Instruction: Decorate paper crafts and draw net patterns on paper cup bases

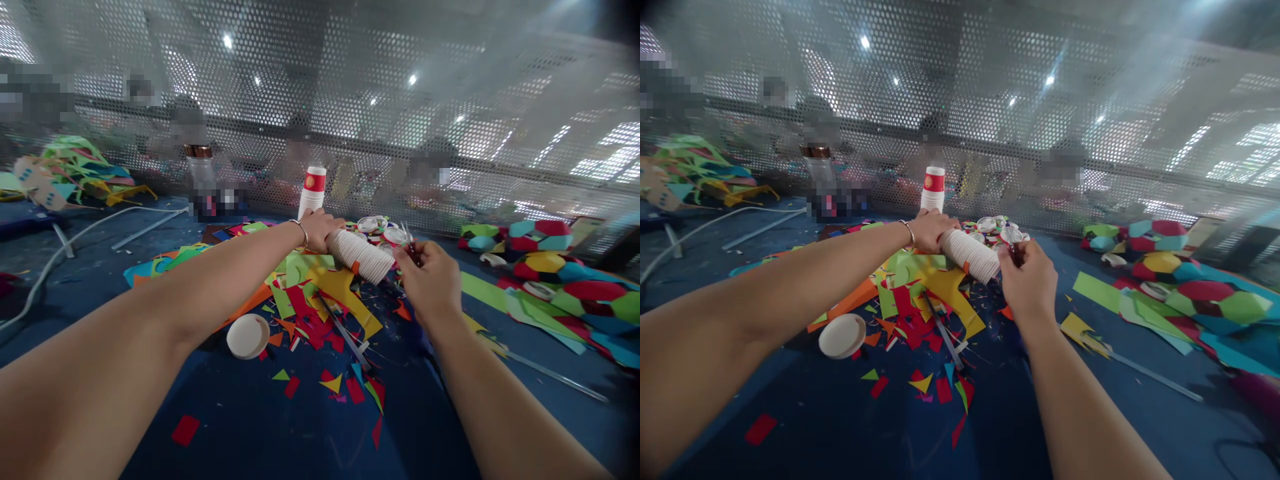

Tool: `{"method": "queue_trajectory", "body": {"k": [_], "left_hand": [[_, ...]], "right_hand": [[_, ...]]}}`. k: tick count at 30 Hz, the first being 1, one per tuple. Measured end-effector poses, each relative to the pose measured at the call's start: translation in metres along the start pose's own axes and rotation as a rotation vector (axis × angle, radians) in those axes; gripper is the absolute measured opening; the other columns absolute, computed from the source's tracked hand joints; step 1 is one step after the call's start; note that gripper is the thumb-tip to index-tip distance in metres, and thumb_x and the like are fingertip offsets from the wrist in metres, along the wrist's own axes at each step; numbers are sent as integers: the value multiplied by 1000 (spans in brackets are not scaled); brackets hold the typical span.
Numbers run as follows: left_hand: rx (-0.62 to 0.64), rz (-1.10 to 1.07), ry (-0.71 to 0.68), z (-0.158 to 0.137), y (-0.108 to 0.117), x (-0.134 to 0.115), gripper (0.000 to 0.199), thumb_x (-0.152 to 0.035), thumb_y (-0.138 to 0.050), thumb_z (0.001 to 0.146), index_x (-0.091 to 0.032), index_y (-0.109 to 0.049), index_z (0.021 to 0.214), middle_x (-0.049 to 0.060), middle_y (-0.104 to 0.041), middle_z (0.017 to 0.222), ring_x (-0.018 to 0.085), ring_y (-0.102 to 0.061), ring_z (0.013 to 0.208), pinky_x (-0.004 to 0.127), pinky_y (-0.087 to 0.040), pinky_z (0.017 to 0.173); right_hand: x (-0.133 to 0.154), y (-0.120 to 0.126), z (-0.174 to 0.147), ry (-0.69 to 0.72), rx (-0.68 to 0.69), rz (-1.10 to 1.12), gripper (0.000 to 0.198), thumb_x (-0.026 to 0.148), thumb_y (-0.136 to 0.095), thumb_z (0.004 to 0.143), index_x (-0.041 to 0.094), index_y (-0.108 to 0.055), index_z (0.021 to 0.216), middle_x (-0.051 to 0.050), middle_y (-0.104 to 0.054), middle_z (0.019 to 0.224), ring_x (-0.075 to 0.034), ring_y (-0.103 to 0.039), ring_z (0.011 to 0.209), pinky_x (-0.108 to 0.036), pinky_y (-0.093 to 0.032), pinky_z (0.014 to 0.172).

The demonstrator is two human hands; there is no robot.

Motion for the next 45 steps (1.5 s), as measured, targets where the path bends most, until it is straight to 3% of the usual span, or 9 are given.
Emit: {"method": "queue_trajectory", "body": {"k": [6,10,15,18,24,29,37,41,45], "left_hand": [[-107,-54,158,-4,14,-5,40,-37,-66,101,-18,-60,136,12,-62,138,28,-65,118,51,-58,98],[-44,-132,188,-25,29,-2,40,-37,-66,101,-18,-60,135,12,-62,137,28,-65,117,51,-58,97],[196,-339,106,-94,69,-1,30,-38,-65,101,-15,-66,122,9,-70,119,22,-70,102,43,-61,88],[289,-449,95,-151,90,-10,34,-50,-61,101,-18,-70,109,4,-74,101,17,-70,87,29,-55,75],[319,-471,211,-227,87,-31,30,-47,-61,94,-18,-68,94,4,-71,88,17,-60,69,29,-37,59],[243,-531,270,-235,72,-28,11,-28,-62,84,-20,-61,75,1,-66,75,16,-54,63,29,-31,58],[-80,-734,399,-232,71,-32,6,-22,-65,80,-21,-60,79,-2,-63,69,14,-54,62,28,-33,59],[-175,-967,434,-232,65,-38,11,-23,-70,82,-21,-60,81,-3,-62,71,13,-55,64,26,-37,59],[-158,-1320,408,-232,59,-43,25,-38,-78,84,-21,-61,90,-2,-65,82,12,-59,72,26,-48,65]], "right_hand": [[27,7,-7,48,15,17,22,43,-68,87,21,-66,87,-7,-72,77,-24,-63,68,-35,-44,67],[34,8,-9,67,34,18,22,44,-67,84,22,-63,82,-8,-72,76,-25,-63,70,-37,-43,69],[44,8,-15,86,82,51,21,43,-68,84,23,-63,84,-8,-72,77,-25,-63,69,-36,-41,67],[54,6,-21,103,127,90,19,41,-68,84,22,-64,86,-7,-73,77,-25,-65,69,-35,-42,66],[81,-5,-43,141,305,214,21,43,-66,88,22,-64,85,-2,-68,68,-20,-60,61,-32,-40,59],[105,-14,-70,146,509,305,23,43,-67,91,21,-64,85,0,-67,69,-18,-60,62,-29,-43,59],[133,-19,-96,115,792,414,37,55,-62,97,21,-67,86,3,-62,69,-13,-52,59,-26,-38,52],[134,-19,-99,100,832,449,36,55,-64,96,20,-67,88,3,-61,70,-13,-53,61,-26,-39,54],[133,-17,-99,108,788,451,29,47,-66,96,20,-67,88,3,-59,68,-13,-50,60,-26,-39,55]]}}
Point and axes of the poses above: each hand's wrist, its own z-axis towards the middle knuckle, its own y-axis out of the back of the hand, x = y × z, the point moved 2 cm from there along z, towards the middle knuckle
